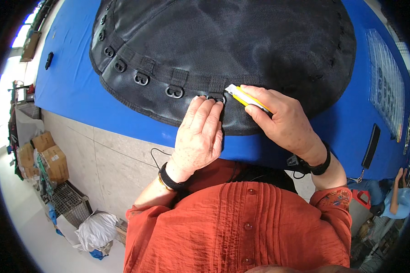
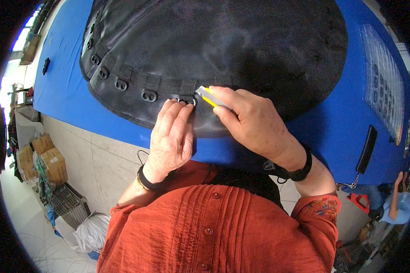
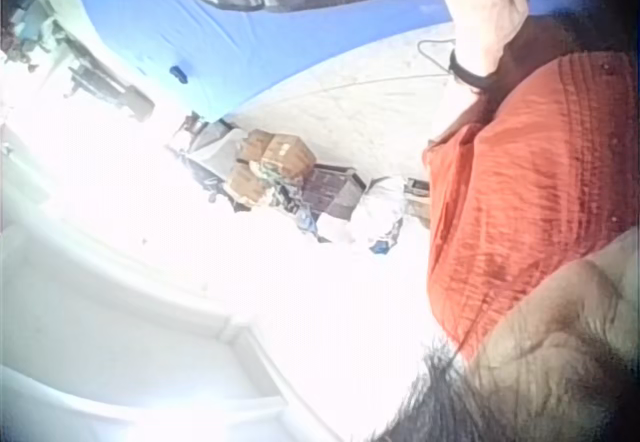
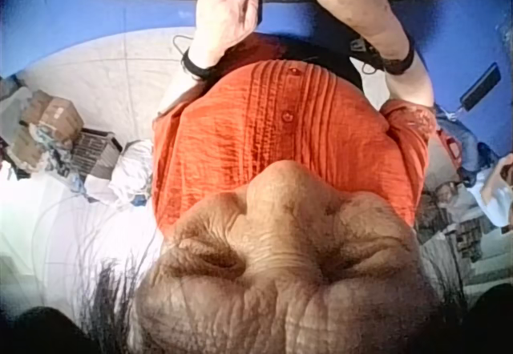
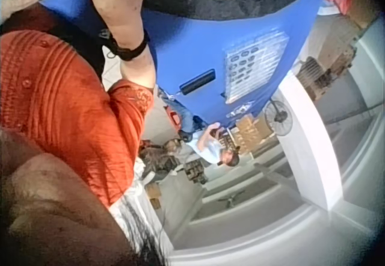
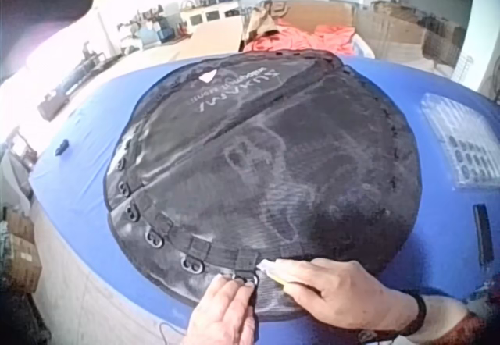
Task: Trimming excess material from the edge of a circular mesh mat using a utility knife.
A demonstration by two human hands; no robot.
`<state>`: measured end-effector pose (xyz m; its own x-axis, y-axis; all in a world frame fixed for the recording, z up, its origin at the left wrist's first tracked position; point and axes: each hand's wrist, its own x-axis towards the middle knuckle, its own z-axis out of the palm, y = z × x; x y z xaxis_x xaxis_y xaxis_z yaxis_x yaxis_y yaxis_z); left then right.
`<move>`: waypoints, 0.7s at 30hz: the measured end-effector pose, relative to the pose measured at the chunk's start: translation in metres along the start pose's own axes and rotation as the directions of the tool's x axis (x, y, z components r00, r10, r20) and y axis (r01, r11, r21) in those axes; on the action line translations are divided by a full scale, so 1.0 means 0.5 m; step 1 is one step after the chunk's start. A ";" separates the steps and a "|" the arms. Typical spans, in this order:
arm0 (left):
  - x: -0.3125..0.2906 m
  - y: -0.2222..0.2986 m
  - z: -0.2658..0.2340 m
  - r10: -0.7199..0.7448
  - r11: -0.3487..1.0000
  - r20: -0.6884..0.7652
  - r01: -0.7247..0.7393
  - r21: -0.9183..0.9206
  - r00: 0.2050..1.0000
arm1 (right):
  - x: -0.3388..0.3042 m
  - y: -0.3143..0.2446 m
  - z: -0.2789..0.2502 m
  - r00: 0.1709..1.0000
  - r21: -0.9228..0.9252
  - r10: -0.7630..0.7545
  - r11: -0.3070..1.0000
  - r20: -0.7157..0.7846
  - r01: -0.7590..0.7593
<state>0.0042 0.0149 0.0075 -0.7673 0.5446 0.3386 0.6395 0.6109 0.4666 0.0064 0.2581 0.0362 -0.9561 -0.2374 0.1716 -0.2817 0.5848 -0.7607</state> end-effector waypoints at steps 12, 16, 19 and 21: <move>0.001 0.000 0.000 0.000 1.000 -0.004 0.000 -0.007 1.000 | 0.001 0.000 -0.002 1.000 0.005 0.006 1.000 0.002 -0.006; 0.001 0.001 -0.001 -0.001 1.000 -0.001 0.001 0.003 1.000 | 0.003 0.001 -0.004 1.000 0.017 -0.009 1.000 0.004 0.009; 0.000 -0.001 0.000 -0.002 1.000 -0.002 0.002 -0.003 1.000 | 0.002 0.003 -0.001 1.000 0.026 -0.002 1.000 0.002 0.002; 0.002 0.002 -0.002 -0.005 1.000 0.002 0.005 -0.008 1.000 | 0.001 0.000 -0.002 1.000 0.014 0.015 1.000 0.008 -0.015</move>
<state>0.0041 0.0156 0.0093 -0.7707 0.5425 0.3343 0.6349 0.6095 0.4748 0.0060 0.2589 0.0370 -0.9596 -0.2346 0.1556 -0.2662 0.5771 -0.7721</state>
